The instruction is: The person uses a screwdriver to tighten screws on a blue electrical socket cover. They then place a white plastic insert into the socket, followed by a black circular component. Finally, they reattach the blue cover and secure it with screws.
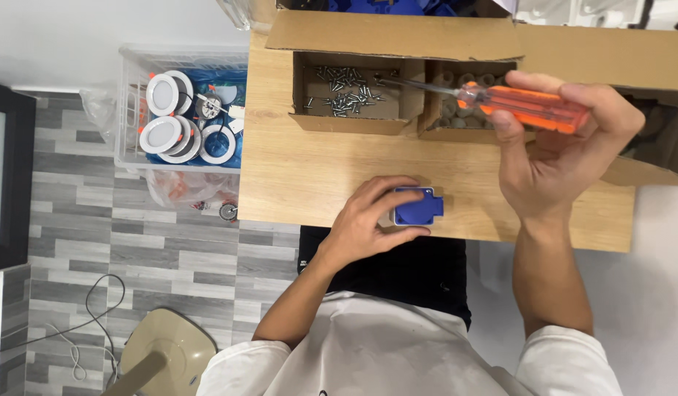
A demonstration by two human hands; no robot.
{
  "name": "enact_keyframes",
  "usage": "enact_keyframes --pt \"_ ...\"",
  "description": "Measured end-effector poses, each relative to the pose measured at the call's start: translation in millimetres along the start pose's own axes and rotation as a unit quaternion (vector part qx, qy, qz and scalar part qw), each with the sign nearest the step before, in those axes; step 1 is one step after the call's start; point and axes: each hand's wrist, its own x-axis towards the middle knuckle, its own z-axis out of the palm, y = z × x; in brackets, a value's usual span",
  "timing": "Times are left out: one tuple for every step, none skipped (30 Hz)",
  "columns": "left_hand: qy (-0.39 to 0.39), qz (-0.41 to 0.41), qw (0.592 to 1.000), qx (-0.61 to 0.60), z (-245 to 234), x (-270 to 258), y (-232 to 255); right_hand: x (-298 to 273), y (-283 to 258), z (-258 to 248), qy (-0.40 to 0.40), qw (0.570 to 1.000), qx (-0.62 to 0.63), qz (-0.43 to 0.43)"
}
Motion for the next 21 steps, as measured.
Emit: enact_keyframes --pt "0.0 0.002 1.0 0.001 0.7 -1.1 -0.6 -2.9 -4.8 -0.9 0.001 1.0 -0.001 -0.002" --pt "0.009 -0.002 1.0 -0.015 1.2 -2.2 -1.1 -5.9 -9.7 -1.7 0.043 0.999 0.003 0.02" --pt "0.019 -0.007 0.999 -0.03 1.5 -3.3 -1.7 -8.3 -14.2 -2.1 0.083 0.996 0.008 0.042" --pt "0.02 -0.005 0.999 -0.029 1.4 -5.9 -3.5 -13.1 -17.1 -5.5 0.083 0.996 0.009 0.04" --pt "0.051 -0.026 0.995 -0.085 1.6 -7.6 -5.6 -17.6 -19.8 -9.5 0.094 0.994 0.03 0.054" --pt "0.08 -0.047 0.986 -0.141 1.8 -9.0 -7.8 -22.0 -22.4 -13.5 0.104 0.991 0.05 0.069" --pt "0.081 -0.044 0.986 -0.14 2.0 -10.0 -8.0 -31.5 -22.6 -19.6 0.105 0.991 0.05 0.065" --pt "0.125 -0.043 0.973 -0.187 2.2 -10.9 -8.9 -41.1 -22.3 -25.2 0.135 0.985 0.058 0.094" --pt "0.169 -0.045 0.957 -0.234 3.0 -13.9 -9.2 -52.0 -22.0 -30.5 0.162 0.977 0.066 0.125" --pt "0.17 -0.045 0.956 -0.233 -0.9 -13.1 -9.4 -62.4 -21.3 -36.1 0.161 0.977 0.066 0.124" --pt "0.182 -0.048 0.951 -0.247 -4.9 -14.1 -8.7 -73.6 -21.1 -41.2 0.176 0.969 0.096 0.143" --pt "0.194 -0.051 0.945 -0.26 -9.2 -15.3 -8.1 -84.7 -20.8 -46.1 0.191 0.96 0.126 0.161" --pt "0.197 -0.053 0.944 -0.258 -13.0 -17.0 -3.9 -95.5 -21.3 -48.3 0.188 0.96 0.129 0.162" --pt "0.189 -0.077 0.944 -0.26 -16.9 -18.7 0.2 -106.2 -21.8 -50.4 0.197 0.95 0.146 0.192" --pt "0.181 -0.101 0.942 -0.263 -21.1 -20.9 4.6 -117.0 -22.5 -52.4 0.206 0.939 0.163 0.223" --pt "0.185 -0.103 0.942 -0.261 -22.3 -24.2 5.0 -120.6 -27.3 -50.8 0.203 0.938 0.166 0.225" --pt "0.162 -0.098 0.944 -0.27 -23.8 -27.0 4.9 -124.1 -31.5 -48.9 0.196 0.937 0.167 0.237" --pt "0.139 -0.092 0.946 -0.279 -25.2 -29.6 4.7 -127.5 -35.5 -47.2 0.189 0.935 0.167 0.25" --pt "0.141 -0.095 0.946 -0.278 -25.3 -31.6 6.3 -133.1 -35.6 -47.4 0.187 0.934 0.169 0.252" --pt "0.136 -0.097 0.948 -0.272 -25.4 -33.4 7.9 -138.6 -35.7 -47.6 0.188 0.931 0.169 0.262" --pt "0.13 -0.097 0.95 -0.266 -25.0 -33.8 8.8 -143.2 -35.1 -48.4 0.188 0.929 0.169 0.27"
